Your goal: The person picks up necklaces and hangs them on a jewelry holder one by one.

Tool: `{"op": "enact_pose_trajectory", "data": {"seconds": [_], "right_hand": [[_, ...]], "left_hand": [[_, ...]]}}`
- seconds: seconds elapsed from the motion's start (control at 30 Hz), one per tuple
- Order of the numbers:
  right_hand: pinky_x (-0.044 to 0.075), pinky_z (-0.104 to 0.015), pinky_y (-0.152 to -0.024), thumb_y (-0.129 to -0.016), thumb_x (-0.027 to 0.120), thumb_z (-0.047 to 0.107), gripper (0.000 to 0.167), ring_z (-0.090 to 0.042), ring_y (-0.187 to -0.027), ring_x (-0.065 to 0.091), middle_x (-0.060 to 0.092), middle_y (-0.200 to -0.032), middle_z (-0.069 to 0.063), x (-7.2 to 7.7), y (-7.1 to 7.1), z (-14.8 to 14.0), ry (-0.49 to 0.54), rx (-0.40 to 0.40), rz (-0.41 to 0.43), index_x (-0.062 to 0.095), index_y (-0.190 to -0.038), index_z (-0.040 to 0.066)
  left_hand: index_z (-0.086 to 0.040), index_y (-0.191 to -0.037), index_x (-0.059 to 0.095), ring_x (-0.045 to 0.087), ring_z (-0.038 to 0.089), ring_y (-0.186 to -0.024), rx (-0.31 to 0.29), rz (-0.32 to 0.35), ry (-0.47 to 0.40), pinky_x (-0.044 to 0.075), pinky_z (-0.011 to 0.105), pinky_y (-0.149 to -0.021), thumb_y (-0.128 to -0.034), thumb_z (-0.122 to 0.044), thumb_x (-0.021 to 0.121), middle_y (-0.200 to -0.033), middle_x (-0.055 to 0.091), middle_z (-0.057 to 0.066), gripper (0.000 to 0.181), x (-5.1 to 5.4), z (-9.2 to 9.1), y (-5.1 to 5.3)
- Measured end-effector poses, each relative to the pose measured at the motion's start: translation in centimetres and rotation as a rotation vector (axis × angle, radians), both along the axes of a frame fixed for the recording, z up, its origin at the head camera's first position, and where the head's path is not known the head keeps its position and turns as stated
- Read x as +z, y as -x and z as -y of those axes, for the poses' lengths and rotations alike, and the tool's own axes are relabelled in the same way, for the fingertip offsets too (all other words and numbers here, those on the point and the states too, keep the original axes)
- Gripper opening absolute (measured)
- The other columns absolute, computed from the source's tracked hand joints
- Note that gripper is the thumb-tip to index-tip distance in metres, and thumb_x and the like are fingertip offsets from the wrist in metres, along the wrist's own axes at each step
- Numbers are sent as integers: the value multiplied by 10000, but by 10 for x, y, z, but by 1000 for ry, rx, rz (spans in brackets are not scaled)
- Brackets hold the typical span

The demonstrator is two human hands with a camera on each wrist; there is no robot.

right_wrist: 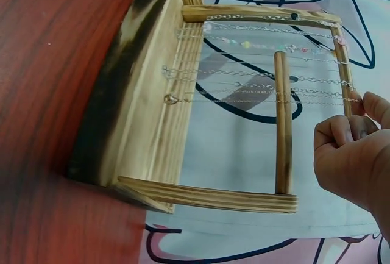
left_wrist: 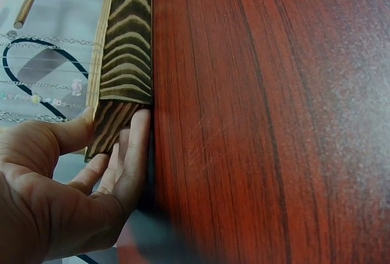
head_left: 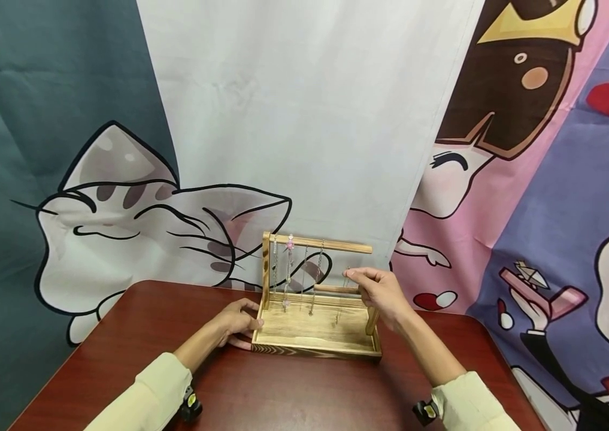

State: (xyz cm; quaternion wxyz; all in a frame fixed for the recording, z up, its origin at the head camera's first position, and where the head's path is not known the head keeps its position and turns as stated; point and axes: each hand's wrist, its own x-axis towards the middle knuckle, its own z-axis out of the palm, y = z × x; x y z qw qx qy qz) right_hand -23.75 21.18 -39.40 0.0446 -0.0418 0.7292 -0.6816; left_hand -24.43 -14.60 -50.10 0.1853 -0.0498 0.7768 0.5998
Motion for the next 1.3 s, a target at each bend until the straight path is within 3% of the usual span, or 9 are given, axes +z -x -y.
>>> {"op": "enact_pose_trajectory", "data": {"seconds": [0.23, 0.5, 0.7, 0.9, 1.03, 1.3], "right_hand": [[253, -188, -495, -1110, 741, 206, 265, -58, -540, 321, 441, -599, 81, 12, 1, -1, -3, -6, -32, 819, -1277, 15], [271, -174, -493, -1112, 736, 201, 142, -33, -532, 316, 407, -568, 114, 30, 3, -8, 4, -22, -85, 876, -1127, 178], [284, -181, -510, -1121, 725, 198, 169, -27, -554, 332, 500, -643, 115, 45, 3, -14, 6, -37, -131, 875, -1168, 136], [294, -181, -531, -1135, 706, 195, 203, -25, -557, 346, 609, -728, 126, 61, 6, -19, 26, -47, -176, 885, -1057, 250], [286, -192, -525, -1139, 700, 203, 205, -31, -539, 330, 465, -596, 113, 73, 7, -22, 30, -46, -210, 875, -1054, 270], [233, -211, -503, -1145, 685, 186, 226, -42, -527, 287, 406, -559, 117, 89, 9, -22, 63, -61, -249, 872, -1039, 257]], "left_hand": [[-9, -1461, 557, 779, 281, -870, 6, 5, -4, 737, 440, -617, -1021, -36, 790, -1051, 722, 169, 499, 0, 1, 0], [-11, -1462, 558, 773, 276, -861, 10, -1, -4, 736, 435, -611, -1016, -30, 793, -1061, 720, 173, 504, -1, 0, -1], [-14, -1459, 561, 765, 271, -850, 10, -2, 2, 733, 426, -607, -1018, -32, 787, -1045, 730, 180, 496, 0, -1, 0], [-15, -1461, 562, 770, 275, -854, 12, -1, 4, 733, 429, -605, -1023, -33, 785, -1054, 720, 178, 492, 0, -2, 0], [-15, -1463, 557, 770, 274, -852, 9, -1, -3, 733, 427, -606, -1024, -34, 783, -1057, 729, 187, 494, 0, -1, 0], [-16, -1463, 556, 777, 269, -857, 8, 0, 0, 738, 444, -621, -1022, -37, 786, -1045, 745, 180, 497, 0, 0, 0]]}}
